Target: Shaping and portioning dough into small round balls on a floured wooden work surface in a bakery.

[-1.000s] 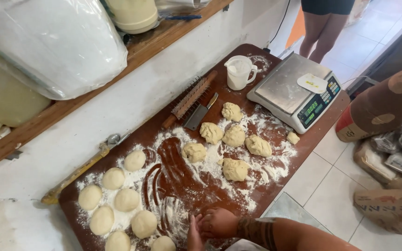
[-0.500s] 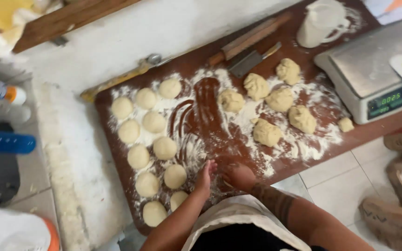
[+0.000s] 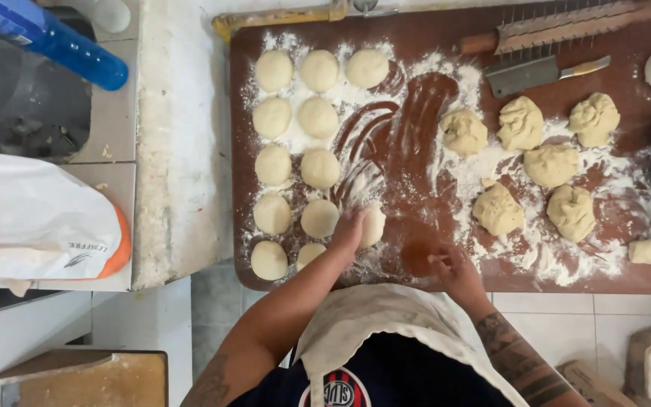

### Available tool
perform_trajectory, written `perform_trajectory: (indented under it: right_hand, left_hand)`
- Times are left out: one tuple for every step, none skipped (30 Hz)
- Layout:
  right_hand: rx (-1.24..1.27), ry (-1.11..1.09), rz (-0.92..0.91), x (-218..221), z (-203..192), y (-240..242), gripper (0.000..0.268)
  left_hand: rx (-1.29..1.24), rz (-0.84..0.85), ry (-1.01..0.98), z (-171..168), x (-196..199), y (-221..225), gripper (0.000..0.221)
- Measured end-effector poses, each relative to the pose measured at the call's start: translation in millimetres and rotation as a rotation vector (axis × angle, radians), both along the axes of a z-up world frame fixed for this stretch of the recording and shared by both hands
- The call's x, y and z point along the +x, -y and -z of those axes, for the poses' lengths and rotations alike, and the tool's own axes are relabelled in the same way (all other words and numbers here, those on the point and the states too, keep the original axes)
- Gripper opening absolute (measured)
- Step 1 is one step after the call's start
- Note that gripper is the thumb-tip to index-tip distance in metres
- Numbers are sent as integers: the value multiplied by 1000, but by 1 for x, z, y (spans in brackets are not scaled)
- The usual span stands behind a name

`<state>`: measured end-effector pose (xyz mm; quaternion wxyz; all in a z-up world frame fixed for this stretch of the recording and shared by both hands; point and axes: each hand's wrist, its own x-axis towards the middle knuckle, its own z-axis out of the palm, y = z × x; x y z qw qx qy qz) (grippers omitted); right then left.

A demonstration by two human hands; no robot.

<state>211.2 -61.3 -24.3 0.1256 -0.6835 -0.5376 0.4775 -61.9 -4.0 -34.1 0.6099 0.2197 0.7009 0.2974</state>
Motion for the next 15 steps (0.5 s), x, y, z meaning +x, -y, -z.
perform_trajectory:
  right_hand:
    - [-36,95,30,10,10,8,46]
    - [-43,100,32,12,9,14,46]
    - [-41,134,27,15,9,21,42]
    - [-35,164,22,16,10,25,40]
    - [-38,165,22,16,5,32,40]
    - [-52,173,20,17,0,35,40]
    - [-66,182,18,18,-5,38,40]
    - [-70,185,20,19,-5,40,40]
    - [-91,183,35,21,-5,43,39]
    - [-116,179,51,21,-4,47,38]
    - [-124,181,53,22,-2,54,38]
    - [-140,176,70,25,0,59,38]
    - [-157,172,86,28,1,64,38]
    - [-164,172,88,29,1,66,38]
    - [-163,169,78,30,1,68,39]
  left_hand:
    - [114,56,-106,-13,0,-9,58]
    - [107,58,-101,8,1,-16,58]
    - [257,212,-377,29,2,-22,57]
    - [408,366,-657,50,1,-30,56]
    - [406,368,-656,16,0,-27,56]
    - [316,540,-718,-17,0,-28,59]
    - [222,713,-777,-51,1,-30,63]
    - [220,716,-773,-57,2,-32,63]
    - [303,776,-876,-63,3,-34,63]
    - [385,837,-978,-68,2,-35,63]
    - [381,843,-973,-60,4,-32,63]
    - [472,960,-938,-53,8,-31,63]
    - [565,1074,-898,-46,11,-28,62]
    - [561,1079,-893,-40,11,-37,62]
    - [513,1040,-916,-35,11,-45,59]
